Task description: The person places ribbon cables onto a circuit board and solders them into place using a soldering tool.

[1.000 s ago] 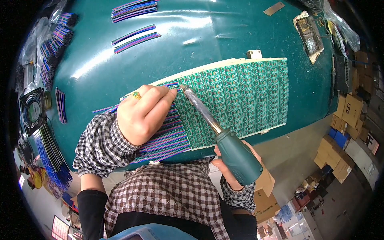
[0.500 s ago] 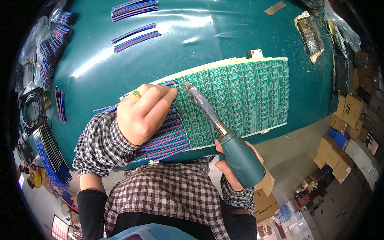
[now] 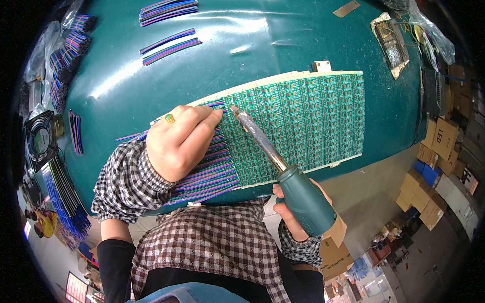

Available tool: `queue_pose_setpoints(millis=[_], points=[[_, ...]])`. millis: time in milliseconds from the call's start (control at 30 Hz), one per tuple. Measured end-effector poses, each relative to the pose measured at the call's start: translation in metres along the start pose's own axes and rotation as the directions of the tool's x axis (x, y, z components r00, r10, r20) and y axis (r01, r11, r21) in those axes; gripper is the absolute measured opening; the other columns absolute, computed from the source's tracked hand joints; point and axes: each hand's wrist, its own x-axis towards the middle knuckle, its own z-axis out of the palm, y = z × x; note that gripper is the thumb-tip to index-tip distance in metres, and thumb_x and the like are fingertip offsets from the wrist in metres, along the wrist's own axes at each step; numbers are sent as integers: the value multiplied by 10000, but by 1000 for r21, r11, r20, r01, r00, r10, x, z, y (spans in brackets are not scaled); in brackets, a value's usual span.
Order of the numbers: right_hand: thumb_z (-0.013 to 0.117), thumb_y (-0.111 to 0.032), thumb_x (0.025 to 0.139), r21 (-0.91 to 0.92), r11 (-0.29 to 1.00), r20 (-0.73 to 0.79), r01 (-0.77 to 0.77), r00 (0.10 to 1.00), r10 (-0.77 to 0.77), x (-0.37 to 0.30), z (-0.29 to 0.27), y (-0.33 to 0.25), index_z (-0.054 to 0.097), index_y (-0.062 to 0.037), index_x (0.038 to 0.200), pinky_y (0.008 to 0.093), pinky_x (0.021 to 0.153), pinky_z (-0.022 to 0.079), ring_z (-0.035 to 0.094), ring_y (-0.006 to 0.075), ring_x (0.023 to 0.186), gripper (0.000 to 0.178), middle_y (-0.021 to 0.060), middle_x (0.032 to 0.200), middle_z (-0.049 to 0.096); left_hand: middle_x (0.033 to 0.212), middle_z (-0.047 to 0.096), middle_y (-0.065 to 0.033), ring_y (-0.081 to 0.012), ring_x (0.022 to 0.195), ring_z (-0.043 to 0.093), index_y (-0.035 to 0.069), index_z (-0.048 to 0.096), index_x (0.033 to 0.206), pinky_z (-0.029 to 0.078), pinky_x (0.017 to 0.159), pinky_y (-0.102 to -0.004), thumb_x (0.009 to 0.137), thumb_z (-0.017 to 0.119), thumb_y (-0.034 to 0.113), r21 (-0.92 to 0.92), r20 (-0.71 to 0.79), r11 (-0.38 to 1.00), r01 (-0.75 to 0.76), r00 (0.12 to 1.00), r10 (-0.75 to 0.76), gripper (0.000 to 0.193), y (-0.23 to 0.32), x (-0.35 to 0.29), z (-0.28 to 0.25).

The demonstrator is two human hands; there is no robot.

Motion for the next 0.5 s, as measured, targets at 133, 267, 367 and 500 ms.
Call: queue_pose_setpoints(millis=[133, 267, 367, 500], points=[[850, -155, 740, -1, 1000, 2, -14, 1000, 14, -1, 2, -2, 624, 89, 1112, 332, 798, 553, 697, 214, 863, 500, 138, 919, 719, 896, 635, -93, -198, 724, 626, -32, 672, 989, 503, 571, -283, 646, 688, -7, 16, -14, 1000, -9, 1000, 9, 344, 0, -1, 2], [848, -141, 744, -22, 999, 46, -43, 998, 44, -1, 0, -4, 608, 95, 1126, 334, 821, 550, 694, 213, 876, 509, 141, 928, 716, 900, 634, -103, -207, 733, 629, -39, 670, 989, 509, 582, -285, 643, 689, -11, 26, -17, 1000, -6, 1000, 6, 347, 1, -1, 2], [848, -140, 751, -13, 995, 64, -100, 993, 101, 0, 0, -6, 600, 93, 1129, 331, 832, 547, 691, 210, 889, 509, 141, 939, 714, 898, 631, -113, -220, 739, 632, -50, 667, 989, 525, 609, -296, 641, 688, -14, 10, -15, 1000, 5, 1000, -5, 351, 2, 0, 1], [853, -138, 750, -16, 996, 60, -87, 994, 88, 0, 0, -3, 596, 93, 1125, 330, 835, 549, 690, 206, 894, 511, 139, 941, 714, 898, 628, -125, -233, 742, 631, -62, 663, 989, 538, 636, -308, 639, 685, -14, -5, -11, 1000, 2, 1000, -2, 354, 2, -1, 1]])
